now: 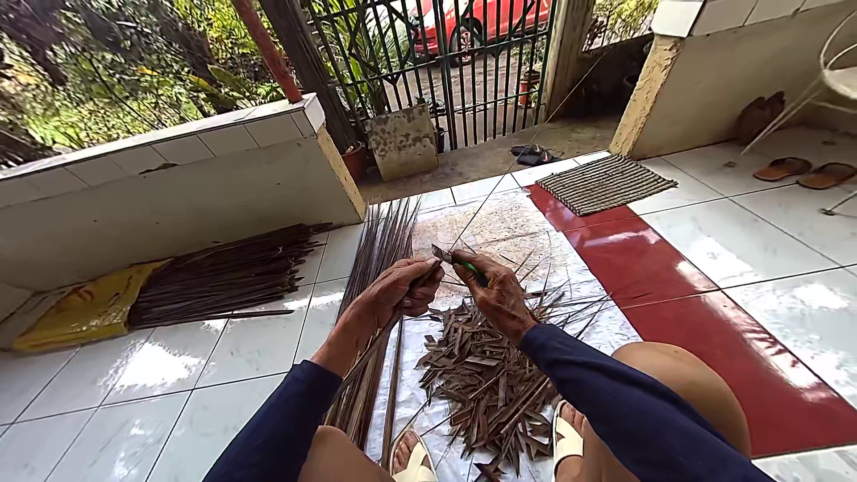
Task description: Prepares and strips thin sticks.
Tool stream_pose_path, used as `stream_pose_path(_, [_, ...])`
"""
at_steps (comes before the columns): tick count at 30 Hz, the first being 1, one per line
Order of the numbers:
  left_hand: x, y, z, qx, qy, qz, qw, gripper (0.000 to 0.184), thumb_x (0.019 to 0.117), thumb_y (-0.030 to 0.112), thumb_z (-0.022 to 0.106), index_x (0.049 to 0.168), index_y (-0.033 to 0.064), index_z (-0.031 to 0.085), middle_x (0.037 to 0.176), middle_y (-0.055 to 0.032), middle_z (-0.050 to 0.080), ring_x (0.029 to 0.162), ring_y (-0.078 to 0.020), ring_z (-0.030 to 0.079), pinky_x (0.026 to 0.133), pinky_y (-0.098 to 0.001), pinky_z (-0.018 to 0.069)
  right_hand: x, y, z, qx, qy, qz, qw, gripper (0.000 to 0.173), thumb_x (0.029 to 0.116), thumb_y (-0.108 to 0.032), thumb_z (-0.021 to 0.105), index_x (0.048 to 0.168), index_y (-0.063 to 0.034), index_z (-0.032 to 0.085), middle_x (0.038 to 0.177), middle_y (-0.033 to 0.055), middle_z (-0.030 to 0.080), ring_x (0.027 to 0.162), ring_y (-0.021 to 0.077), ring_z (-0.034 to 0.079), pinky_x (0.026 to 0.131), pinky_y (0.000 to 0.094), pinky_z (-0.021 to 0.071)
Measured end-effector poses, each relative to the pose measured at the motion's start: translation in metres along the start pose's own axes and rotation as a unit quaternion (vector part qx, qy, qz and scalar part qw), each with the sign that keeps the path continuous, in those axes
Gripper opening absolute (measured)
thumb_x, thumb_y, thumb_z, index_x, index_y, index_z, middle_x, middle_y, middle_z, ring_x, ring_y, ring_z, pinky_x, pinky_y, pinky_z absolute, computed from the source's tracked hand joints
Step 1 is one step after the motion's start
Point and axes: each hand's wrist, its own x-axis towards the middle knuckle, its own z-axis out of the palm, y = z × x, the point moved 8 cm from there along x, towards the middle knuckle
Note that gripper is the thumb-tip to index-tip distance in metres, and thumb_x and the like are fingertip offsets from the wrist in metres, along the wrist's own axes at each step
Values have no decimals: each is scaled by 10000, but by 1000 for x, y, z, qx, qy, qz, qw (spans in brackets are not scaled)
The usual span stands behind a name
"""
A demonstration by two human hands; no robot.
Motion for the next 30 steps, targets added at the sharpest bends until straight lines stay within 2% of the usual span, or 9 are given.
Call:
stream_pose_path(3, [-2, -2, 1, -7, -10, -9, 1000, 343, 1112, 286, 344, 965, 96, 589, 624, 51, 423, 431, -24, 372, 397, -152, 334, 5, 0, -10, -11, 34, 9, 999, 321, 1045, -438, 566, 1322, -349, 701, 1134, -65, 733, 965, 111, 689, 841, 447, 560])
stream_pose_path(7, [-4, -4, 2, -3, -21, -9, 1000, 336, 1112, 279, 342, 969, 97, 586, 621, 52, 416, 429, -23, 374, 395, -149, 338, 16, 7, -20, 27, 31, 29, 999, 324, 1051, -405, 577, 1340, -321, 695, 1178, -68, 732, 914, 93, 685, 816, 409, 564])
stream_pose_path(9, [-5, -5, 1, 4, -21, -12, 1000, 338, 1112, 283, 343, 968, 97, 586, 617, 52, 412, 426, -27, 375, 394, -153, 342, 23, 15, -25, 33, 40, 46, 998, 335, 1057, -407, 567, 1356, -314, 685, 1096, -29, 740, 820, 127, 666, 748, 426, 550])
stream_pose_path(12, [-7, -8, 1, 24, -16, -20, 999, 355, 1116, 289, 341, 958, 92, 590, 610, 50, 408, 430, -36, 375, 395, -166, 339, 40, 34, -44, 66, 99, 73, 990, 347, 1060, -393, 557, 1353, -260, 687, 831, 42, 672, 625, 179, 553, 608, 431, 482])
stream_pose_path(16, [-9, -3, -8, 95, 66, 12, 993, 371, 1125, 307, 374, 996, 60, 620, 608, 35, 432, 436, -43, 394, 402, -172, 355, 45, 35, -65, 91, 134, 80, 984, 361, 1077, -391, 525, 1375, -246, 668, 763, 32, 593, 591, 169, 488, 579, 391, 436])
stream_pose_path(19, [-9, 2, -19, 161, 126, 37, 978, 362, 1124, 301, 401, 1016, 46, 634, 624, 10, 473, 442, -56, 398, 408, -180, 346, 26, 21, -48, 75, 81, 68, 992, 346, 1073, -365, 537, 1371, -241, 664, 744, 43, 592, 559, 183, 493, 532, 411, 443])
stream_pose_path(21, [-8, 3, -22, 197, 154, 40, 967, 361, 1126, 306, 406, 1026, 46, 636, 627, -2, 491, 440, -61, 399, 406, -183, 338, 13, 12, -25, 72, 13, 64, 995, 325, 1059, -350, 571, 1348, -251, 683, 762, 38, 619, 568, 169, 508, 546, 406, 462])
stream_pose_path(24, [-4, 7, -18, 231, 166, 46, 958, 348, 1125, 297, 416, 1028, 46, 637, 625, -5, 502, 443, -60, 405, 406, -181, 332, 3, 5, -1, 48, -74, 62, 994, 334, 1049, -432, 562, 1333, -315, 693, 905, 1, 702, 709, 146, 610, 688, 423, 528])
stream_pose_path(30, [0, 9, -13, 274, 162, 56, 946, 342, 1124, 275, 423, 1011, 42, 647, 615, -6, 504, 454, -60, 409, 424, -183, 335, 0, 6, 3, -18, -88, 67, 994, 352, 1048, -503, 520, 1331, -378, 688, 963, -26, 723, 804, 149, 646, 765, 462, 530])
